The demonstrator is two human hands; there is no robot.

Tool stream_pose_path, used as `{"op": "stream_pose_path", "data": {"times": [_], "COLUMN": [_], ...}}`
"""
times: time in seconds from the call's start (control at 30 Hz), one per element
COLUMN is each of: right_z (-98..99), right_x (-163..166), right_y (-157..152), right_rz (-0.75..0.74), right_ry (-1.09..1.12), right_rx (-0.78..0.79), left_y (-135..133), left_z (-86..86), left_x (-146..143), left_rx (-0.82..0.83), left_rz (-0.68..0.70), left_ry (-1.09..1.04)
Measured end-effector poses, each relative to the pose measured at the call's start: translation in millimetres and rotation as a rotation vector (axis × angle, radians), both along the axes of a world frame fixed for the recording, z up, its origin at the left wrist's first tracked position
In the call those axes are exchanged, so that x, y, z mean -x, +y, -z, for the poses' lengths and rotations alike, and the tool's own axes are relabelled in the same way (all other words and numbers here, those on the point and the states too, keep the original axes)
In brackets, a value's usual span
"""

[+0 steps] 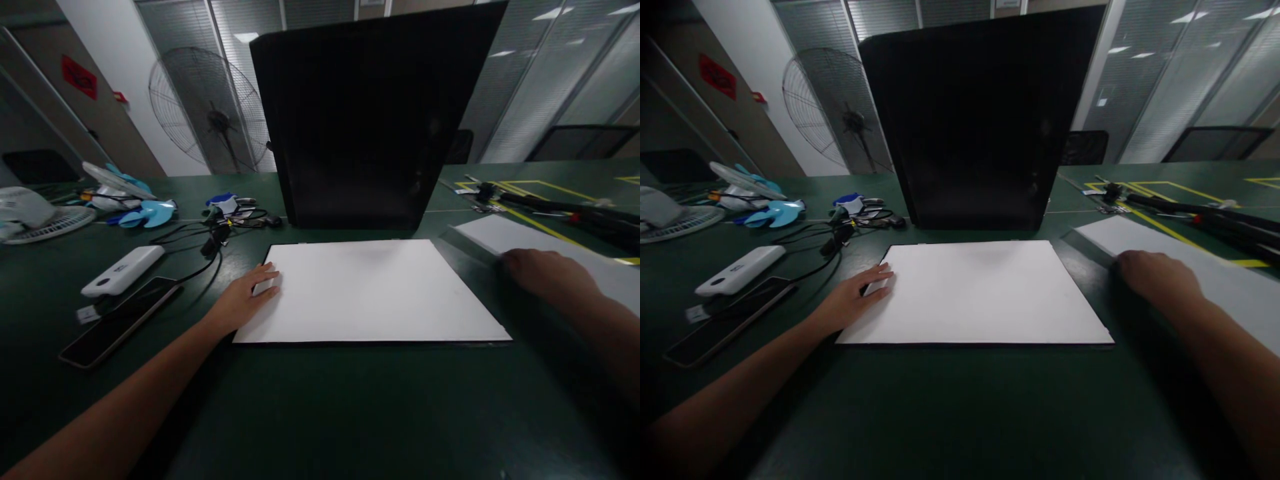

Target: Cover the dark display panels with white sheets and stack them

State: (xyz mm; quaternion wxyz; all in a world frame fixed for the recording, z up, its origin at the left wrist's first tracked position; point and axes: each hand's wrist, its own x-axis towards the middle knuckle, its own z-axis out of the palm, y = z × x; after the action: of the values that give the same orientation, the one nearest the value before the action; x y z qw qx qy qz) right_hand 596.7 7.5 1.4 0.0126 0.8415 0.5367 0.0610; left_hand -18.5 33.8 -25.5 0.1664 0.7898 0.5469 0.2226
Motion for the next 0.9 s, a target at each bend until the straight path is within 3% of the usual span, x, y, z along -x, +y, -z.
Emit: {"op": "stream_pose_path", "data": {"times": [0.13,0.3,0.47,0.67,0.73,0.9], "right_z": [-21.3,-45.8,-42.2,-5.7,-2.5,-12.6], "right_x": [29.4,104.7,187.7,239.3,246.5,243.2], "right_y": [-10.4,-26.5,-55.3,-80.2,-84.6,-85.7], "right_rz": [0.061,-0.011,-0.38,-1.146,-1.229,-1.216], "right_ry": [-0.06,-0.139,-0.131,0.128,0.255,0.575], "right_rx": [-0.019,-0.098,-0.056,-0.035,0.015,0.145], "left_y": [-0.1,-1.3,-3.6,-7.3,-7.7,-5.8], "left_z": [0.5,-0.5,-3.1,-8.7,-8.9,-4.1], "left_x": [-0.1,-0.9,-2.1,-3.8,-3.4,-1.2], "left_rx": [-0.007,-0.015,-0.021,0.006,0.016,0.022], "left_rz": [-0.001,-0.004,0.01,0.018,0.02,0.025], "left_ry": [0.001,0.027,0.03,0.03,0.039,0.078]}}
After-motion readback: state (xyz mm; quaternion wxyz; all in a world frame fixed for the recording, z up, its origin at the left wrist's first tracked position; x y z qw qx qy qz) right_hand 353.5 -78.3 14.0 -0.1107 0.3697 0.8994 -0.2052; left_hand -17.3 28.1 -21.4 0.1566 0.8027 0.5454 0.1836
